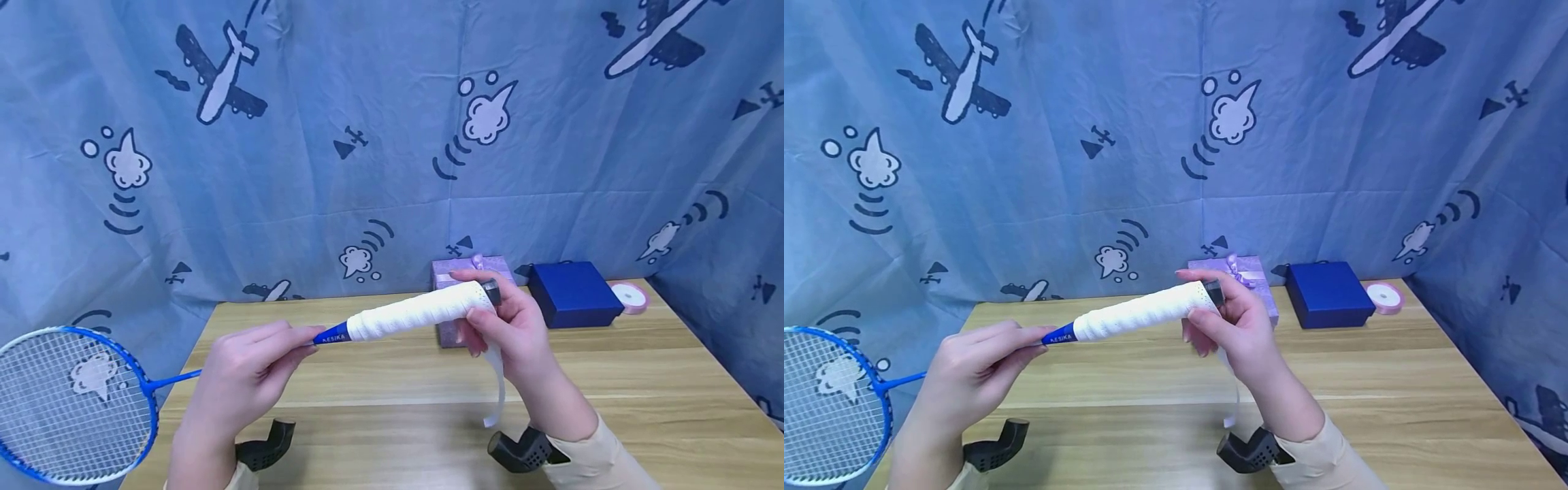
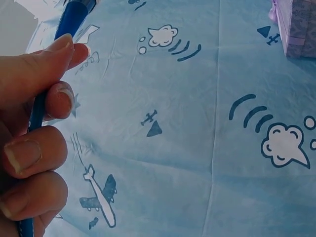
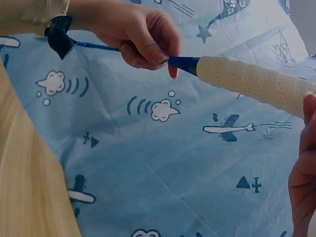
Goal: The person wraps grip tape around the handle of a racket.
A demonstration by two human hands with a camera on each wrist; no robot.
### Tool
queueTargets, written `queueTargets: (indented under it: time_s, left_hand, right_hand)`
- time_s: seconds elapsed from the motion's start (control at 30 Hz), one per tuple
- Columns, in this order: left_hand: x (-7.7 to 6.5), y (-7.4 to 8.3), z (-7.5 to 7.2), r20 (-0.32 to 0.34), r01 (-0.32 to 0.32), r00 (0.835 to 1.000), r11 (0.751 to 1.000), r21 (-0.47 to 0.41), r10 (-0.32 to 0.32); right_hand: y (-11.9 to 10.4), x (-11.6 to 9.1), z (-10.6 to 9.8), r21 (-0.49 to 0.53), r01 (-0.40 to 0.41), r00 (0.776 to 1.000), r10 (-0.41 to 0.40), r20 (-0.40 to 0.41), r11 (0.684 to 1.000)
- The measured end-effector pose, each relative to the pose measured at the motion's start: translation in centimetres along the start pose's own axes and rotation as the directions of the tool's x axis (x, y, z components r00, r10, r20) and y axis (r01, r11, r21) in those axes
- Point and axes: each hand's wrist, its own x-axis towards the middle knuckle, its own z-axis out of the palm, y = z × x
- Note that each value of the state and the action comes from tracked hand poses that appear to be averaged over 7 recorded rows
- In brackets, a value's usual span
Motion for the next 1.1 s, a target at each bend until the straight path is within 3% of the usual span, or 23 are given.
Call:
queueTargets:
  time_s: [0.17,0.33,0.47,0.67,0.83,1.0,1.1]
  left_hand:
    - [0.07,0.07,0.02,0.007,0.011,1.0,1.0,0.019,-0.011]
    - [0.06,0.2,-0.04,0.026,0.047,0.999,0.998,0.042,-0.048]
    - [-0.04,0.31,-0.18,0.021,0.072,0.997,0.996,0.058,-0.073]
    - [0.21,0.27,-0.28,-0.047,0.016,0.999,0.999,0.05,-0.013]
    - [0.43,0.24,-0.34,-0.094,-0.047,0.994,0.998,0.033,0.05]
    - [0.46,0.22,-0.24,-0.09,-0.064,0.994,0.998,0.002,0.064]
    - [0.43,0.2,-0.15,-0.082,-0.06,0.995,0.998,-0.006,0.06]
  right_hand:
    - [-0.01,0.0,-0.04,0.032,0.01,1.0,-0.01,0.013,0.999]
    - [-0.03,0.04,0.11,0.008,0.034,0.999,-0.034,-0.025,0.999]
    - [-0.22,0.05,0.18,-0.047,0.005,0.997,-0.009,-0.083,0.999]
    - [-0.63,0.07,0.05,-0.067,-0.051,0.99,0.042,-0.133,0.996]
    - [-0.7,0.1,-0.07,0.041,-0.082,0.992,0.085,-0.089,0.996]
    - [-0.34,0.24,-0.09,0.153,-0.004,1.0,0.001,0.018,0.988]
    - [-0.15,0.32,-0.1,0.187,0.027,0.999,-0.033,0.033,0.982]
